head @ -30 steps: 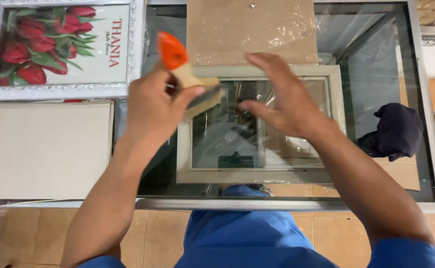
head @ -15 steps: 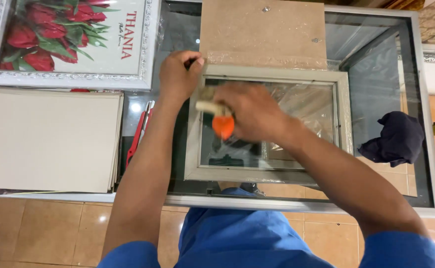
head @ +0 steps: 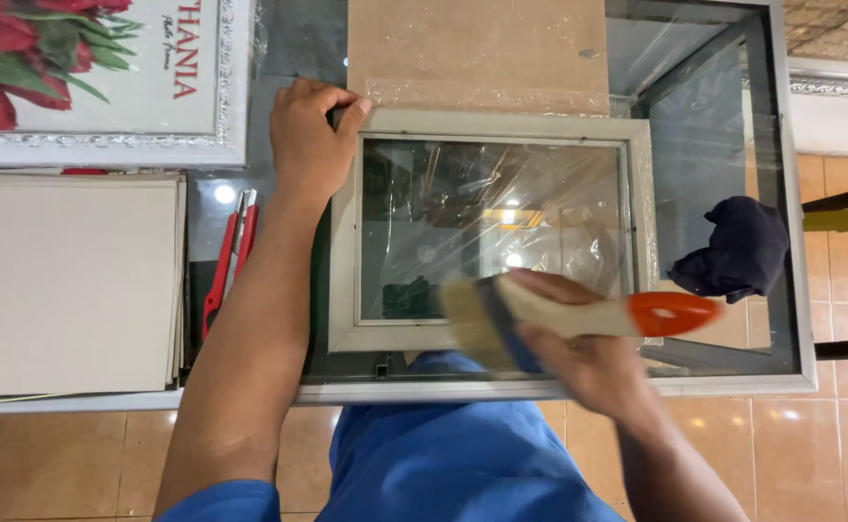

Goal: The person is brushing dust off a small picture frame and then wiping it with a cloth.

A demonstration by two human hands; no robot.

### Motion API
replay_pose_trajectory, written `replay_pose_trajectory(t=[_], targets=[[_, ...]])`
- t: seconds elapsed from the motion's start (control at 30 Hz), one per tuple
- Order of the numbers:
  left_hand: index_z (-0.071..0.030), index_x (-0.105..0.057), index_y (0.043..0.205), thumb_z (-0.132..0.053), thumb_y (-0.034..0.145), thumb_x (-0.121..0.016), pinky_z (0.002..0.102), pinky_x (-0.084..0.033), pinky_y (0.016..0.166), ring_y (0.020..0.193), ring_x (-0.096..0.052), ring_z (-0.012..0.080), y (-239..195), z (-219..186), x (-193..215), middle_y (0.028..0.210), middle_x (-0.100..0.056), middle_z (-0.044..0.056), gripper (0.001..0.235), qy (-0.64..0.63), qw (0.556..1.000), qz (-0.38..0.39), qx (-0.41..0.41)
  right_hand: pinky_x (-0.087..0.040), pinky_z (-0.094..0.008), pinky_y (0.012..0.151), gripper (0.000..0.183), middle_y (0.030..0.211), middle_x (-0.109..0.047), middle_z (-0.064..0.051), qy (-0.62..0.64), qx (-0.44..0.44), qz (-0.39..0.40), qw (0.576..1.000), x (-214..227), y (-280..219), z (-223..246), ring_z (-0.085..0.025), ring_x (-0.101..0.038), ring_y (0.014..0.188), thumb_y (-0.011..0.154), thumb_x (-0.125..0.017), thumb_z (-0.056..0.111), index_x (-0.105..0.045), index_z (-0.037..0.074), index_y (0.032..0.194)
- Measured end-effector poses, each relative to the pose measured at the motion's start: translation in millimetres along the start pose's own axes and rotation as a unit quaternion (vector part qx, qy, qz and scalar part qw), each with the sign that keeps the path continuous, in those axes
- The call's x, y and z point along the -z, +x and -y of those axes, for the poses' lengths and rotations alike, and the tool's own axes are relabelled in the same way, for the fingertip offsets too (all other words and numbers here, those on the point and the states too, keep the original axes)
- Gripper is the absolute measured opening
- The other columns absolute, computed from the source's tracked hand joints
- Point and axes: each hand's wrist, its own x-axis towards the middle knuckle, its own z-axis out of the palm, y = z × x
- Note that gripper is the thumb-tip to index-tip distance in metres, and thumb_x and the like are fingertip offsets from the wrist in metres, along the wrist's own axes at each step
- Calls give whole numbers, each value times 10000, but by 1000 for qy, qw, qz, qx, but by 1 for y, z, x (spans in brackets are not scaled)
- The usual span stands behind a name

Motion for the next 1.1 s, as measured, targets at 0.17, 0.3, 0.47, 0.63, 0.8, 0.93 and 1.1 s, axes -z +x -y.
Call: replay_pose_trajectory(t=[0.17, 0.3, 0.47, 0.63, 0.8, 0.93, 1.1], targets=[[-89, -796, 954, -237, 941, -770, 382, -477, 807, 925, -560, 263, -1, -3, 1, 960, -641, 86, 152, -5, 1000, -9, 11, -494, -279, 567, 610, 1037, -728, -207, -117, -185, -171, 961, 83, -56, -18, -216, -628, 666, 807, -650, -90, -622, -22, 1413], [-100, -803, 928, -226, 940, -787, 379, -473, 820, 935, -550, 257, -2, -4, 2, 950, -624, 80, 127, -13, 1000, -13, 16, -529, -367, 846, 521, 1305, -636, -337, -189, -41, -227, 954, 62, -30, 3, -333, -648, 993, 881, -623, -164, -568, -164, 1399], [-126, -799, 909, -269, 942, -787, 370, -476, 814, 951, -533, 243, -2, -1, -2, 971, -614, 59, 147, -6, 999, -12, 36, -583, -308, 849, 470, 1370, -628, -198, 60, 104, -108, 987, -38, 53, 27, -205, -670, 1007, 975, -623, 64, -516, 12, 1430], [-85, -742, 874, -296, 960, -773, 389, -460, 825, 979, -510, 285, -4, -5, 4, 1002, -587, 115, 230, -21, 999, -11, 38, -672, -344, 907, 505, 1371, -629, -217, 58, 27, -77, 995, -52, 84, -17, -294, -718, 1094, 926, -641, 11, -543, 66, 1418], [-105, -756, 856, -286, 922, -820, 397, -478, 812, 966, -527, 282, -2, -2, 1, 984, -601, 97, 204, 0, 998, -11, 57, -522, -346, 922, 431, 1306, -640, -228, -111, -90, -208, 968, 64, 29, -21, -275, -636, 1090, 911, -590, -82, -624, -51, 1340], [-107, -760, 875, -273, 945, -779, 403, -492, 826, 957, -556, 253, 2, -10, 6, 941, -639, 70, 181, -18, 996, 13, 91, -497, -315, 509, 329, 964, -737, -247, -437, 33, -241, 866, 92, 21, -12, -242, -594, 577, 1030, -699, -163, -779, -190, 1348], [-66, -713, 1025, -122, 975, -634, 385, -504, 730, 837, -577, 248, -2, -1, 2, 860, -685, 63, 110, -38, 997, -51, 31, -590, -383, 1018, 415, 1364, -617, -234, -15, 119, -189, 975, -14, 131, 7, -310, -663, 1159, 974, -646, -69, -572, 9, 1375]])
